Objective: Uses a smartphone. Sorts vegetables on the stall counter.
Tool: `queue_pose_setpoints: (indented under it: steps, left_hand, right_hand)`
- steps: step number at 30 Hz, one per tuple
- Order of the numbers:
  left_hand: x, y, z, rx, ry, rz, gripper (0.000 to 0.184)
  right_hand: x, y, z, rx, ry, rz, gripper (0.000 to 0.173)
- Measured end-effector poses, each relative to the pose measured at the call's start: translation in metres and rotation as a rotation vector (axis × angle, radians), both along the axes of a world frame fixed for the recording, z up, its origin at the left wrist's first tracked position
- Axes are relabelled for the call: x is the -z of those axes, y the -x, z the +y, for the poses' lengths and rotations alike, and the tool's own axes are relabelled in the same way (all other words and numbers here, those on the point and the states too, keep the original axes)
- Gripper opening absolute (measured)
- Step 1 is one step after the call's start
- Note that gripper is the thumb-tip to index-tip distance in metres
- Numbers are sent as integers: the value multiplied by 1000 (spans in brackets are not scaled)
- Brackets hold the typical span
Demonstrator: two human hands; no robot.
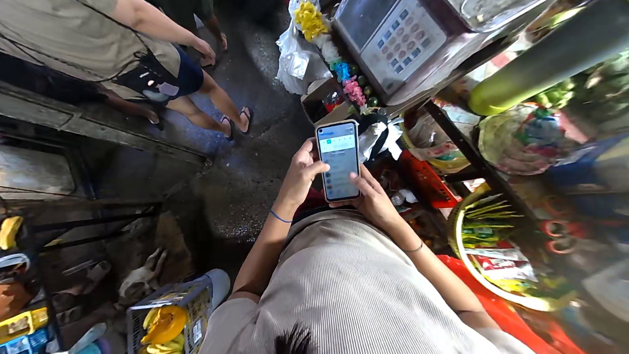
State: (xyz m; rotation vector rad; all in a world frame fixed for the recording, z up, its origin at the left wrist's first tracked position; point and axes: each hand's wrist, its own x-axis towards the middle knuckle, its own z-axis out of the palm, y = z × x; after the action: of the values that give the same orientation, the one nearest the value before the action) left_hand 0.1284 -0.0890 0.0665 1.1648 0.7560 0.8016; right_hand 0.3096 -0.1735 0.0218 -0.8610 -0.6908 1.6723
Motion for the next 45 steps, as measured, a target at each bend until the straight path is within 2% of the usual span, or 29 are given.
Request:
queue_pose_setpoints:
  steps: [2, 4, 11, 19, 23, 28, 35, 41, 45]
  left_hand:
    - [4, -2, -2, 80, 30, -49, 80]
    - [7, -8, -4, 92, 87, -80, 88]
    - [8, -15, -6, -17, 133, -49, 72]
    - [8, -16, -9, -36, 211, -84, 48]
    - [6, -19, -10, -26, 213, -54, 54]
    - [6, -25, -4, -33, 224, -105, 52]
    - [4, -25, -5, 5, 194, -74, 66]
    - [4, -25, -5, 122, 140, -111, 77]
    - [8, -20, -4, 153, 115, -65, 74]
  right_hand:
    - [2, -2, 1, 5, 27, 49, 51]
    - [4, -2, 2, 1, 35, 91, 56]
    - [10, -2, 3, -32, -10, 137, 54]
    - [12, -6, 3, -50, -22, 119, 50]
    - [6, -6, 3, -18, 11, 31, 51]
    - [3, -7, 4, -20, 12, 16, 46]
    - [-2, -6, 9, 20, 80, 2, 42]
    - [1, -4, 8, 113, 40, 34, 52]
    - [2, -5, 9, 118, 12, 13, 54]
